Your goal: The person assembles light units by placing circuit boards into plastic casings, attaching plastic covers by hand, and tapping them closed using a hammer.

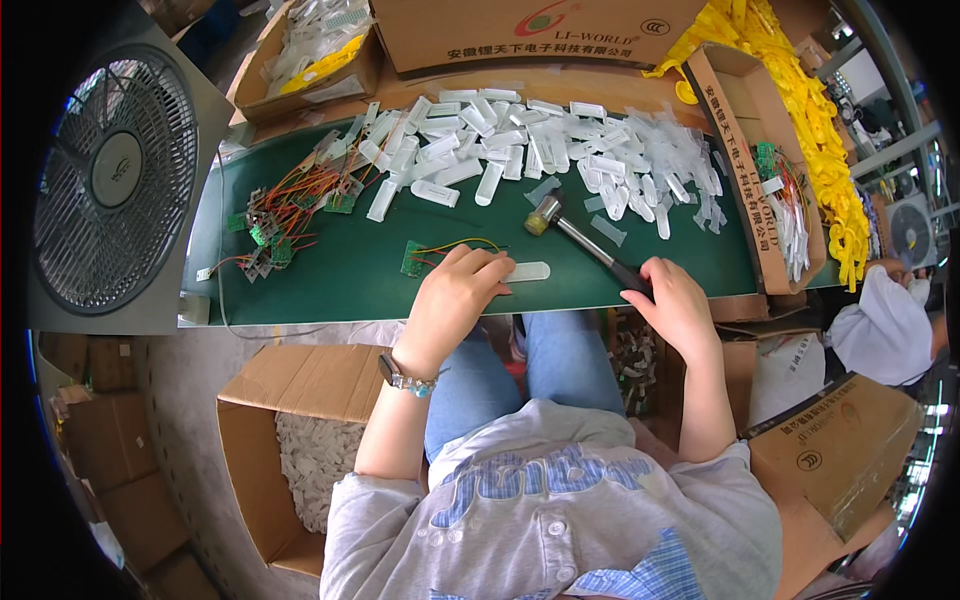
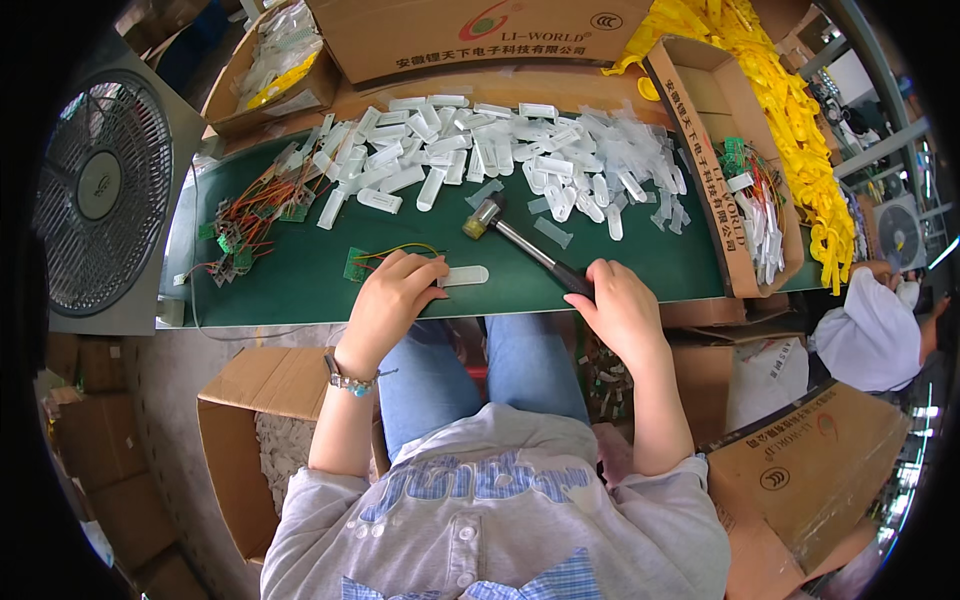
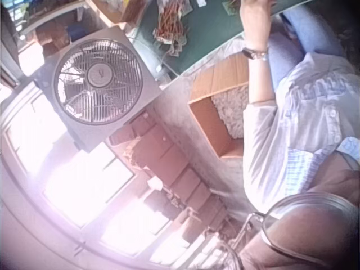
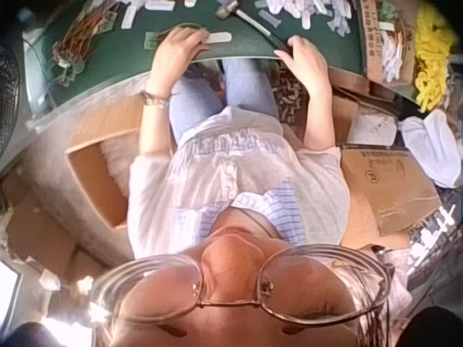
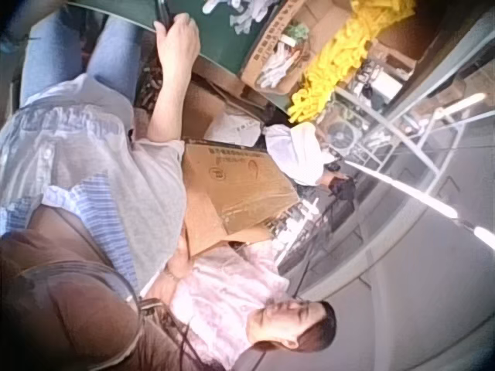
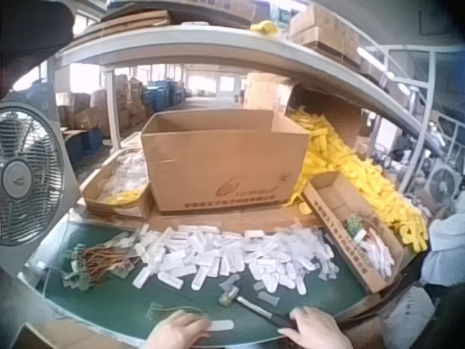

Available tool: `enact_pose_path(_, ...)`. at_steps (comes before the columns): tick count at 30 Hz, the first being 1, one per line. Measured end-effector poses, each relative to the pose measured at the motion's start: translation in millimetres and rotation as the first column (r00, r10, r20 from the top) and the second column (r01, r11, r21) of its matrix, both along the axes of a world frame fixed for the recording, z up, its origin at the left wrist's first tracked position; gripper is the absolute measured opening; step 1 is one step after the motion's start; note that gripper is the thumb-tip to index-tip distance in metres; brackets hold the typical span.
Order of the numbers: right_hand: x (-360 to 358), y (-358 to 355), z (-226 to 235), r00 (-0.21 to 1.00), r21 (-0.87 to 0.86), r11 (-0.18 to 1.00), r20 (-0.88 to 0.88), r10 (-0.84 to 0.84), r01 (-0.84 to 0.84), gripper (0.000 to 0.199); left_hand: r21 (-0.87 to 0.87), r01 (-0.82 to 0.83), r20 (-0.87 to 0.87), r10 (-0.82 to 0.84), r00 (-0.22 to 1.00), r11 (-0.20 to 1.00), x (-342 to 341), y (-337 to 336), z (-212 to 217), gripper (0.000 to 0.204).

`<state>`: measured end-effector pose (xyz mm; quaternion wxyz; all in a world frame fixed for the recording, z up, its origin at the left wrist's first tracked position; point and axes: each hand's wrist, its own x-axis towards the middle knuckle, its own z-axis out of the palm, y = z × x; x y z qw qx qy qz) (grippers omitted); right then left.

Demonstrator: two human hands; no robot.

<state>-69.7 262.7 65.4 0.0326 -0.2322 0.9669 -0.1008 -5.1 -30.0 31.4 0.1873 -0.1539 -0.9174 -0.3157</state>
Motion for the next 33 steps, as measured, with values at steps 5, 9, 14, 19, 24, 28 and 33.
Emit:
enact_pose_path(5, 3, 11, 14, 0.707, -0.324, 0.911, 0.705, 0.053, 0.255, 0.030, -0.024, -0.013, -0.024, 0.012, 1.000, 1.000, 2, -2, -3, 0.025)
enact_pose_path(9, 38, 25, -1, 0.957, -0.489, 0.869, 0.281, 0.072, 0.078, 0.024, -0.012, -0.008, -0.025, 0.008, 1.000, 1.000, 0, -1, -3, 0.025)
enact_pose_path(14, 54, 34, 14, 0.979, -0.400, 0.916, 0.196, 0.051, 0.033, 0.033, 0.019, -0.011, -0.007, 0.012, 1.000, 1.000, 2, 0, 0, 0.023)
enact_pose_path(19, 66, 27, 38, 0.994, -0.403, 0.915, 0.095, 0.058, -0.014, 0.030, 0.021, -0.022, -0.016, 0.022, 1.000, 1.000, 3, 0, -2, 0.024)
enact_pose_path(24, 59, 31, 20, 0.995, -0.175, 0.979, 0.003, 0.104, -0.102, 0.030, -0.004, -0.009, -0.010, 0.009, 1.000, 1.000, 2, -1, -1, 0.025)
enact_pose_path(28, 62, 26, 24, 0.998, -0.409, 0.911, 0.022, 0.064, -0.049, 0.027, -0.006, -0.013, -0.026, 0.013, 1.000, 1.000, 1, -1, -3, 0.025)
enact_pose_path(33, 62, 19, 23, 0.995, -0.455, 0.885, -0.022, 0.102, -0.101, 0.026, 0.029, -0.032, 0.063, 0.030, 0.998, 0.999, 3, -5, -1, 0.039)
